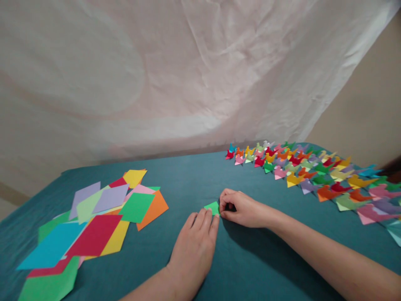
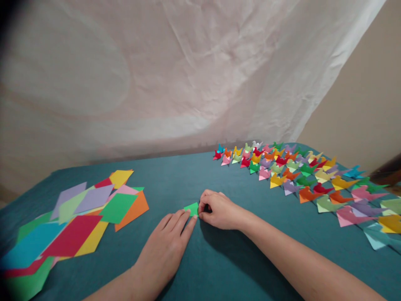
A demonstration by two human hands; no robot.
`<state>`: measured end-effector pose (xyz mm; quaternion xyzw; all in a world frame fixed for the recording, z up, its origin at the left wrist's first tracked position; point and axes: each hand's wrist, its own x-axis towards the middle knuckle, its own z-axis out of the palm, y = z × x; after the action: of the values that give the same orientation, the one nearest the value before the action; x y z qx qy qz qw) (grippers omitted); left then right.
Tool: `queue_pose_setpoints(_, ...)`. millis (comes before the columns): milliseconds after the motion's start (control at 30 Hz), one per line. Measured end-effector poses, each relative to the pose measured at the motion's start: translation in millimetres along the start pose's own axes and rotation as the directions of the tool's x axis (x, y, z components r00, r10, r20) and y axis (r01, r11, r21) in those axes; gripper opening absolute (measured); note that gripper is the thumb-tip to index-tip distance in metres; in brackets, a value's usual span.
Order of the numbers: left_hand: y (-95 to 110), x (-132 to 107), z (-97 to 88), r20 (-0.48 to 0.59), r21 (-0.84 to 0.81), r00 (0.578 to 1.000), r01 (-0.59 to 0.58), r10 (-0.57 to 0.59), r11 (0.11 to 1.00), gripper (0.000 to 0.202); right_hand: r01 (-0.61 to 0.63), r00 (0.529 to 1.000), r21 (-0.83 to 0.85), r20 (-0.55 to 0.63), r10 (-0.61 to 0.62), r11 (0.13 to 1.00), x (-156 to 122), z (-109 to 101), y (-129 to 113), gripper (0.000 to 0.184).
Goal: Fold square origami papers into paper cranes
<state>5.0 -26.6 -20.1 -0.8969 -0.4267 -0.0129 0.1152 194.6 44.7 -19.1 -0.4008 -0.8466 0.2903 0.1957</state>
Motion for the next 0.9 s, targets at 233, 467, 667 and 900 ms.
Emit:
queue_pose_setpoints(233,-5,1,-5.0,0.018,-0.044,1.0,-0.003,0.004,0.999,0.041,0.049,0.998,-0.035,-0.03,-0.05,0.998,-5,-2,-3,0.005)
queue_pose_setpoints(467,-7,3,-8.0,0.035,-0.063,0.999,-0.002,0.004,0.998,0.04,0.191,0.982,-0.368,0.062,-0.18,0.91,-25,-3,-17,0.031)
queue_pose_setpoints(667,-7,2,-6.8,0.036,-0.072,0.999,-0.004,0.006,0.997,0.039,0.272,0.959,-0.598,0.1,-0.266,0.754,-37,8,-15,0.035)
queue_pose_setpoints(900,-7,4,-7.3,0.041,-0.07,0.999,-0.001,0.003,0.998,0.039,0.3,0.947,-0.67,0.121,-0.299,0.679,-37,10,-18,0.034)
